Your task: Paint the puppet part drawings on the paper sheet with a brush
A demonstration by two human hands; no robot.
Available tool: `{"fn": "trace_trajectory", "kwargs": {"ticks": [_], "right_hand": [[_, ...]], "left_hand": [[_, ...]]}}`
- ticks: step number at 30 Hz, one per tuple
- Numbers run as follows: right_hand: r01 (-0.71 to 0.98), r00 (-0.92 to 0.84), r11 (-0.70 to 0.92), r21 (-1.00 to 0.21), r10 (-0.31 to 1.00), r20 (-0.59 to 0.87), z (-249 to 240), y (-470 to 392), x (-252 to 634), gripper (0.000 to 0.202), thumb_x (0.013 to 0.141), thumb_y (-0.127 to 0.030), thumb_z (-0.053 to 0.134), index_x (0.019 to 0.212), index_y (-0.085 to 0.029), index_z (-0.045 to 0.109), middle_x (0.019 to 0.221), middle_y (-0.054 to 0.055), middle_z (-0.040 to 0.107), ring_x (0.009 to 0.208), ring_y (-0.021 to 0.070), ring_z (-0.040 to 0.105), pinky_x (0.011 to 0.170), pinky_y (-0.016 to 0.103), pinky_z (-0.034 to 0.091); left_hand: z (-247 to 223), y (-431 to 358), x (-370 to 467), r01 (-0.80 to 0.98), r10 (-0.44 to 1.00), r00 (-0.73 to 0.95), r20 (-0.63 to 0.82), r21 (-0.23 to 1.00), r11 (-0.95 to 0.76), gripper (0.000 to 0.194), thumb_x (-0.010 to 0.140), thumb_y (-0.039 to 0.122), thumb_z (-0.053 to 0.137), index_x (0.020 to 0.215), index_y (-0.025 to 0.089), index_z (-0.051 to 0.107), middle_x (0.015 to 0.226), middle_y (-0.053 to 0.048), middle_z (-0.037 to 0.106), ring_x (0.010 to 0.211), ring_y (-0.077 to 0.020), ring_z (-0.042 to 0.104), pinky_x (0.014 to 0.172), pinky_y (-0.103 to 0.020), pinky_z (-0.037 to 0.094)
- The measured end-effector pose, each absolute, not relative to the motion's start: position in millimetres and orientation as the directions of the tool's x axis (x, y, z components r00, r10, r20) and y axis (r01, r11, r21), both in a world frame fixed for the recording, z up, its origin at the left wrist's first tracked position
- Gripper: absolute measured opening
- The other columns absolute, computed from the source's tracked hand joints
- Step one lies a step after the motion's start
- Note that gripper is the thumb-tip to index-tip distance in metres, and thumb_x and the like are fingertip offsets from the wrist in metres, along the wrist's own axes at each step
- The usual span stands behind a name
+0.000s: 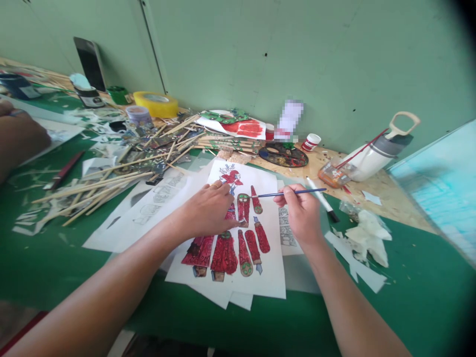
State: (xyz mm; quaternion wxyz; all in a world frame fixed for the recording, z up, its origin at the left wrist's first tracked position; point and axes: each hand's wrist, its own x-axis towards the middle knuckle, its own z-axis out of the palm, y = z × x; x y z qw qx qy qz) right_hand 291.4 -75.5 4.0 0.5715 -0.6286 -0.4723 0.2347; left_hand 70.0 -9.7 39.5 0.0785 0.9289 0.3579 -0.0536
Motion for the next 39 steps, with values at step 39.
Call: {"fn": "trace_trajectory", "kwargs": {"ticks": [39], "right_hand": [[0.320,0.434,0.111,-0.941,0.866,0.250,6.6,-75.3,289.2,0.025,0.093,-0.041,0.059,0.083,-0.020,0.066,0.067,0.003,0.073,0.068,0.0178,0.072,0.070,0.033,0.058]], "left_hand": [[41.3,-9.9,69.7,0.670,0.655,0.742,-0.141,0.151,-0.727,0.043,0.092,0.051,0.061,0.107,0.012,0.070,0.119,-0.019,0.064,0.109,-0.0348,0.060,0.097,-0.047,0.045]]}}
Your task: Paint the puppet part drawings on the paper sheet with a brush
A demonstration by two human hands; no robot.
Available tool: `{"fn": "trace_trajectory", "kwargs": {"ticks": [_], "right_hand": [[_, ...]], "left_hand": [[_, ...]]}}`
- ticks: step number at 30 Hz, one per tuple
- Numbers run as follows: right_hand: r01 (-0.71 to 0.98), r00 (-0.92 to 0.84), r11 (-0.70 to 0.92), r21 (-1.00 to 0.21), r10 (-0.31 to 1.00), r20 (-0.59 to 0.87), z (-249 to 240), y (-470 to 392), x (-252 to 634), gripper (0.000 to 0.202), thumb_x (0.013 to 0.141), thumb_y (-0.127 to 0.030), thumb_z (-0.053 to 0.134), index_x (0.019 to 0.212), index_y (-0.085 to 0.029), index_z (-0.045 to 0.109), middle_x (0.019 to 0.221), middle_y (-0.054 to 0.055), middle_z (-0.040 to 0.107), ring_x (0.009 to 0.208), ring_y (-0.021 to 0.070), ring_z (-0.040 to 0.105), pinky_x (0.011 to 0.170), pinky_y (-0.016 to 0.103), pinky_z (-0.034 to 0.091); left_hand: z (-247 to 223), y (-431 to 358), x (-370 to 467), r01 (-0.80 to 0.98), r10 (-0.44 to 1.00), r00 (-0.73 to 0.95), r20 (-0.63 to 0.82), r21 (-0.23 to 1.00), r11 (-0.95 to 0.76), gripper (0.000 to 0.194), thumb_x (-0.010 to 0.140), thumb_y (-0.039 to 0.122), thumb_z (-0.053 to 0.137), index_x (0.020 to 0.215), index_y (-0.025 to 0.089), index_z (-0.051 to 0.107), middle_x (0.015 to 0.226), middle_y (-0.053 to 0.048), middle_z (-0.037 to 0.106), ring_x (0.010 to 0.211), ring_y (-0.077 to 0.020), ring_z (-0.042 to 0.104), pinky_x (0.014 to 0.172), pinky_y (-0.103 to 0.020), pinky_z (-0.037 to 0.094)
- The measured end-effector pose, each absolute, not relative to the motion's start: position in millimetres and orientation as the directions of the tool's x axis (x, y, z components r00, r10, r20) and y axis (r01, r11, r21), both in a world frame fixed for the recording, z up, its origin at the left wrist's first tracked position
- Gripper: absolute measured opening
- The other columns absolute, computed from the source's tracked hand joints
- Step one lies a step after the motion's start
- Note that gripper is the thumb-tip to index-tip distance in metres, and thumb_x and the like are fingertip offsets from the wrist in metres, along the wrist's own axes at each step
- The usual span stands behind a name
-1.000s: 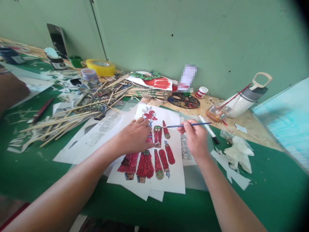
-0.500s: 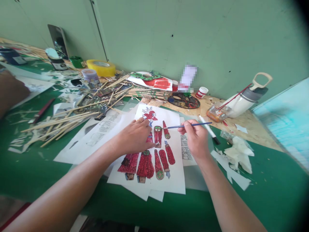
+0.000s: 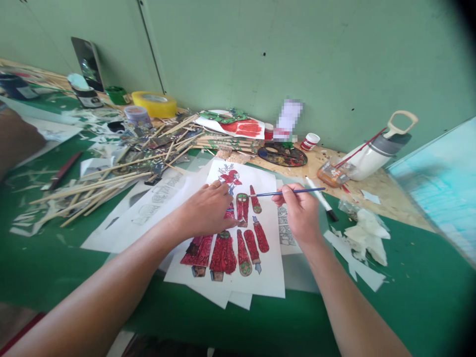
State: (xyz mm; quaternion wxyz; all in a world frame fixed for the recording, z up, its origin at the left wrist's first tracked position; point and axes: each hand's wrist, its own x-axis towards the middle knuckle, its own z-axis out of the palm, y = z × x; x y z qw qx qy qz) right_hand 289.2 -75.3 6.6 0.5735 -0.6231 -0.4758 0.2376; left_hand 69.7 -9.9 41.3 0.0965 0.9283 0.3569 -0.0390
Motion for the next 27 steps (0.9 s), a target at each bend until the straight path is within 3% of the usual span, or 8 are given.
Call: {"fn": "trace_trajectory", "kwargs": {"ticks": [27], "right_hand": [[0.314,0.423,0.104,-0.944,0.875,0.237,3.3,-74.3,292.8,0.028,0.093,-0.045,0.059,0.083,-0.020,0.067,0.066,0.003,0.073,0.066,0.0183,0.071,0.069,0.033,0.057]], "left_hand": [[38.1,-8.3,69.6,0.662,0.651,0.750,-0.117,0.155,-0.734,0.041,0.091,0.049,0.061,0.105,0.011,0.070,0.113,-0.018,0.064,0.108,-0.0352,0.060,0.096,-0.047,0.044]]}}
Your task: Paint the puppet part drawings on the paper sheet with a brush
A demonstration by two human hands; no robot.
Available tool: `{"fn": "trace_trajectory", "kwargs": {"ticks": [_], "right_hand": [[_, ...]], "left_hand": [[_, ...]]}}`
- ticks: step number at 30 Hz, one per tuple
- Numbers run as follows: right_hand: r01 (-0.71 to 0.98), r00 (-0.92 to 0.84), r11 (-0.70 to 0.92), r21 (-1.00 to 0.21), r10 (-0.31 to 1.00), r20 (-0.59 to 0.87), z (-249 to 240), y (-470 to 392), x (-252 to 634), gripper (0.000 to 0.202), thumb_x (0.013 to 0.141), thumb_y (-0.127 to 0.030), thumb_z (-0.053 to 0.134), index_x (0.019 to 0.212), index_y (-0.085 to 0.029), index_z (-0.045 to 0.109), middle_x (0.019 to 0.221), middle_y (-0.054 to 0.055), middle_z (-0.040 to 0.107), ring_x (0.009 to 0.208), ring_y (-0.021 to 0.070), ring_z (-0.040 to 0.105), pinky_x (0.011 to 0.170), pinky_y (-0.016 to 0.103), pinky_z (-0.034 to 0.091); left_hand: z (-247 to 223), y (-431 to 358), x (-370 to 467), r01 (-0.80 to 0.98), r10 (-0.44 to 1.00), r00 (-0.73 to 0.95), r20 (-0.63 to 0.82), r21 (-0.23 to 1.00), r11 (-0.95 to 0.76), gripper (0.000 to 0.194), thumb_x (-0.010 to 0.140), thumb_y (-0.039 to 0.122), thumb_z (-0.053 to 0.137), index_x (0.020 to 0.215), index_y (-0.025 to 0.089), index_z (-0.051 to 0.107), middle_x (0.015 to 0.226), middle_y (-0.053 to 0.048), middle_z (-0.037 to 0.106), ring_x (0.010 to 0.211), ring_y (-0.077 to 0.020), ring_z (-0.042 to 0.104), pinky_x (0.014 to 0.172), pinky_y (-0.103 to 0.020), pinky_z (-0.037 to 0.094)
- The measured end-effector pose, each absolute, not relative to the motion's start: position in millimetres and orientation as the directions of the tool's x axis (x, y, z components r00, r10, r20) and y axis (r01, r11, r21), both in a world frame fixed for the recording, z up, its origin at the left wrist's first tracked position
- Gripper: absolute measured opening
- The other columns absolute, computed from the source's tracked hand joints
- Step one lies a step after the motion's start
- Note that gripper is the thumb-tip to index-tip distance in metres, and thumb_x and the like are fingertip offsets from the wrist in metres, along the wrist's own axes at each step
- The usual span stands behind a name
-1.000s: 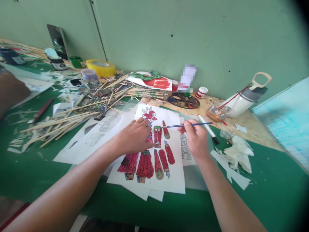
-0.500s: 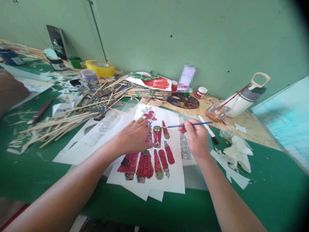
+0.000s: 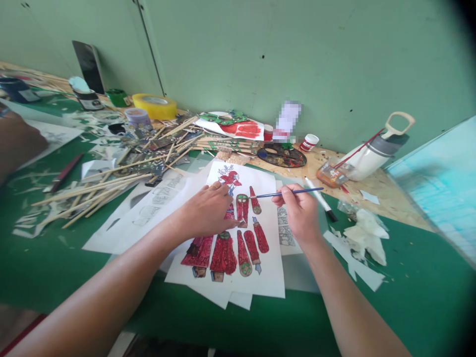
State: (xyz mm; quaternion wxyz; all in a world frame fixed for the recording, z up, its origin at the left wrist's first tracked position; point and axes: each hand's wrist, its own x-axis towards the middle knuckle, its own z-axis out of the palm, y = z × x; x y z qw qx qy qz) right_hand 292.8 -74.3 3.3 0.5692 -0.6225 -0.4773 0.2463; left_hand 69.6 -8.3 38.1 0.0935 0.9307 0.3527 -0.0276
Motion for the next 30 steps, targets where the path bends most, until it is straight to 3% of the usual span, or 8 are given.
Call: {"fn": "trace_trajectory", "kwargs": {"ticks": [30], "right_hand": [[0.336,0.432,0.095,-0.937,0.869,0.243,5.8,-76.0,293.0,0.028,0.093,-0.045,0.060,0.084,-0.020,0.067,0.066,0.003,0.073,0.067,0.0187,0.071,0.070,0.033,0.057]], "left_hand": [[38.4,-8.4,69.6,0.662,0.646,0.749,-0.144,0.126,-0.739,0.043,0.093,0.051,0.059,0.106,0.012,0.070,0.115,-0.018,0.064,0.108,-0.0334,0.058,0.097,-0.046,0.044]]}}
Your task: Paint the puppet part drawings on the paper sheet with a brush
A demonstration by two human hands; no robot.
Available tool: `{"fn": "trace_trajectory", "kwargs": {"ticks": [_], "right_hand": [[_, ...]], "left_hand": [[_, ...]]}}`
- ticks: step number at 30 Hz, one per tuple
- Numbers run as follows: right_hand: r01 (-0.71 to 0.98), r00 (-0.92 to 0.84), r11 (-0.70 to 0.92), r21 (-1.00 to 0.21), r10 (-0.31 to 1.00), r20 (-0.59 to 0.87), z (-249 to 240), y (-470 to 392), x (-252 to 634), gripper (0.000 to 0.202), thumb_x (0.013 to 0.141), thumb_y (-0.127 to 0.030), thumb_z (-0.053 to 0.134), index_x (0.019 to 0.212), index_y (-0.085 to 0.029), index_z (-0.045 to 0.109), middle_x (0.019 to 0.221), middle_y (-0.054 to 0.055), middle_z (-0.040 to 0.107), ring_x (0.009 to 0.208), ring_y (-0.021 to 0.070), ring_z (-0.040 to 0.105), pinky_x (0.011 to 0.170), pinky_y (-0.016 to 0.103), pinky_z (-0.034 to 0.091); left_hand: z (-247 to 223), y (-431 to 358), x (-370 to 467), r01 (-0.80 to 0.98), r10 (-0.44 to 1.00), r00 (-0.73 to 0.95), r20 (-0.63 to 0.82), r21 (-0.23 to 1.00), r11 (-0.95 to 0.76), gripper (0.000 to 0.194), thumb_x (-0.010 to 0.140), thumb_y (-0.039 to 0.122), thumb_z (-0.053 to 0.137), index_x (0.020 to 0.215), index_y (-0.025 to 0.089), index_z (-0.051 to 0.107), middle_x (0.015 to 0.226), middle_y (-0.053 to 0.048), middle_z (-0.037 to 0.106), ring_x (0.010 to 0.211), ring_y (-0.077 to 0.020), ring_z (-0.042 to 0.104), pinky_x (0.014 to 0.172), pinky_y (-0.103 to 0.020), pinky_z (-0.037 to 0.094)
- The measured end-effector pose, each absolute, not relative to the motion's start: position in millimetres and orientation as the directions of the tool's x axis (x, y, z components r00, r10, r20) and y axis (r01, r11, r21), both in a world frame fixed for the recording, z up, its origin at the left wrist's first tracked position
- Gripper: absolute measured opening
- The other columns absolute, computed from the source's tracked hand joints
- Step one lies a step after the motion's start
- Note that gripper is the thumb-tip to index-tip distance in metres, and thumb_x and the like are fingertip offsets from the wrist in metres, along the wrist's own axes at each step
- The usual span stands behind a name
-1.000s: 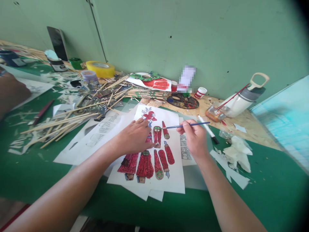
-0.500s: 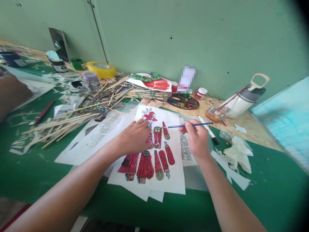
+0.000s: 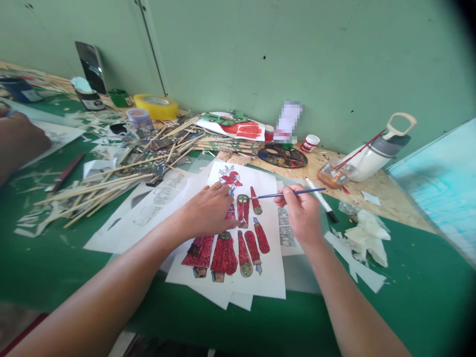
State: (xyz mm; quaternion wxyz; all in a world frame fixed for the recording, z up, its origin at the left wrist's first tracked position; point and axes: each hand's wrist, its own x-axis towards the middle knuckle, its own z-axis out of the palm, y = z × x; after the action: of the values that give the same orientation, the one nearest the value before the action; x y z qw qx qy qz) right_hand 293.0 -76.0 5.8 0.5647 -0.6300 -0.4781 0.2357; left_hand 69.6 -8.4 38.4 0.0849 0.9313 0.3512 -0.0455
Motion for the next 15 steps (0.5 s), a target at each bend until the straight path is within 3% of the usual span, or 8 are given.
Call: {"fn": "trace_trajectory", "kwargs": {"ticks": [15], "right_hand": [[0.323,0.450,0.118,-0.939,0.854,0.262,8.1,-76.2,291.1,0.023,0.093,-0.039,0.060,0.083,-0.019,0.067,0.065,0.003,0.073,0.064,0.0162,0.070,0.068,0.031,0.058]], "left_hand": [[40.4,-8.2,70.5,0.670,0.649,0.741,-0.173,0.117,-0.733,0.041,0.095,0.051,0.058,0.104,0.012,0.069,0.117,-0.018,0.063,0.108,-0.0328,0.059,0.098,-0.046,0.045]]}}
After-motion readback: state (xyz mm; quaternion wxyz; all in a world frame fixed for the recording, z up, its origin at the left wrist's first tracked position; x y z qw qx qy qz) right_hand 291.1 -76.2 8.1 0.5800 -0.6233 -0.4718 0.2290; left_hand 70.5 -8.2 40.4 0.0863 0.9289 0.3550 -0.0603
